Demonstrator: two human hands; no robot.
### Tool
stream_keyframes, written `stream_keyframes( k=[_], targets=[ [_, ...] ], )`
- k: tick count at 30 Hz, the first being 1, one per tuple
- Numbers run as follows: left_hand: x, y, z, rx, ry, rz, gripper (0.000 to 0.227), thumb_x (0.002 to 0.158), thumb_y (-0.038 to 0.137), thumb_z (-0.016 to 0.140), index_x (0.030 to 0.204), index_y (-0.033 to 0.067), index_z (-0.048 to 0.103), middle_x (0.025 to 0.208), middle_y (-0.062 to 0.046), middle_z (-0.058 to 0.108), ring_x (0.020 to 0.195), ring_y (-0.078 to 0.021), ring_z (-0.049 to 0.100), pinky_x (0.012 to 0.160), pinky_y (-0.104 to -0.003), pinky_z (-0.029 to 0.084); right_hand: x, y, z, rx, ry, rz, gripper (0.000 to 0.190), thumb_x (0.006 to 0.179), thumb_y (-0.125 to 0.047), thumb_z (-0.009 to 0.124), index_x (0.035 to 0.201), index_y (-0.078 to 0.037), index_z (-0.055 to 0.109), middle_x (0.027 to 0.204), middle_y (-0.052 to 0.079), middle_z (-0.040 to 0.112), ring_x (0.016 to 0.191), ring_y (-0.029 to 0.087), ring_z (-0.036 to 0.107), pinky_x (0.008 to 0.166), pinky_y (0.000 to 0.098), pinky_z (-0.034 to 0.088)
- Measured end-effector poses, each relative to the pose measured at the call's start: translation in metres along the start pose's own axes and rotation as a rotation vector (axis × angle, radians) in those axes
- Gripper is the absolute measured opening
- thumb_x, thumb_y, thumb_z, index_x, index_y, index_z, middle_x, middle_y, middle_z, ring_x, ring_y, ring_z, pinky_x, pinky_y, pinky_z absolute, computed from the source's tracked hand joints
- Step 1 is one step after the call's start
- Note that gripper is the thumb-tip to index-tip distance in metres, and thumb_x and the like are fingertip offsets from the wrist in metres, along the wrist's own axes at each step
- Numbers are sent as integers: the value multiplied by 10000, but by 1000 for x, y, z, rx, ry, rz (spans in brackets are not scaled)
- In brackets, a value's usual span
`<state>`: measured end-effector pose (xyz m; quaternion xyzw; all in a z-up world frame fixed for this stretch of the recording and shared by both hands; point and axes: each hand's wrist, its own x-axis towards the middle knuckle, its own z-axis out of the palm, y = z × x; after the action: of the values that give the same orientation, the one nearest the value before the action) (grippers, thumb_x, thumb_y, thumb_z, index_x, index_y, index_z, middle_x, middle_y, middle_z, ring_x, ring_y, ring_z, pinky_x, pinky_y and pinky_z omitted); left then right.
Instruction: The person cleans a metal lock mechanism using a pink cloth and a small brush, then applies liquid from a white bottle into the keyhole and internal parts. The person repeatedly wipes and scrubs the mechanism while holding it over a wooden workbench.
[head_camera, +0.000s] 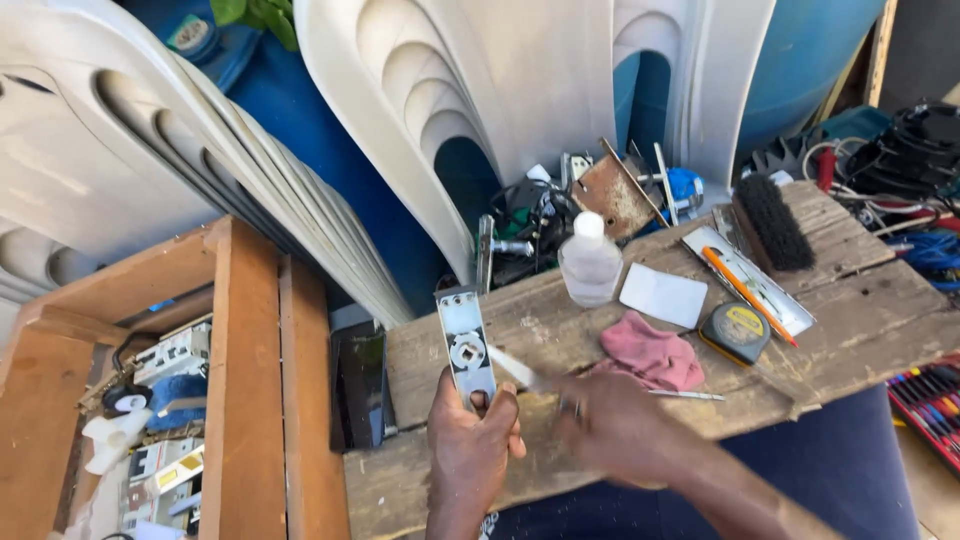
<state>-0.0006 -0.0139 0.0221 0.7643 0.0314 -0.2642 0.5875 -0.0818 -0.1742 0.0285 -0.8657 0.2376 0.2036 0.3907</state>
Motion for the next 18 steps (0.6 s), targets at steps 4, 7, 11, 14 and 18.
stream_keyframes(
  k=[4,7,11,14,18],
  targets=[
    [-3,-6,-6,-53,72,-57,142,977,83,726,1034,62,598,694,-89,513,413,-216,508,448,-381,501,-5,18,6,122,-84,-279,456,859,-220,588,1272,-272,775,1213,-11,793,971,144,767,876,274,538],
    [6,-12,-10,-120,34,-3,186,981,72,715,1100,66,572,765,-52,415,410,-224,511,470,-409,499,-16,-2,-19,232,-37,-63,379,975,-260,562,1262,-348,793,974,-60,863,617,97,533,620,282,411],
    [14,-22,-5,-86,-57,5,461,964,156,713,1406,147,581,839,-55,465,489,-255,546,554,-508,566,4,7,-9,75,226,-119,890,957,-252,527,1765,-385,177,569,4,512,498,168,403,515,399,270],
    [9,-14,-3,-151,47,42,152,965,44,710,1006,51,564,702,-79,495,361,-226,512,400,-372,460,11,15,8,-79,-58,-333,184,972,-262,556,947,-166,710,679,13,655,601,180,617,600,397,446],
    [3,-17,-11,-306,143,89,201,945,-10,686,934,36,491,578,-118,477,353,-223,480,376,-390,400,-7,8,32,86,-402,-381,375,845,-174,585,997,-281,910,1046,-176,931,988,-50,836,938,143,586]
  ],
)
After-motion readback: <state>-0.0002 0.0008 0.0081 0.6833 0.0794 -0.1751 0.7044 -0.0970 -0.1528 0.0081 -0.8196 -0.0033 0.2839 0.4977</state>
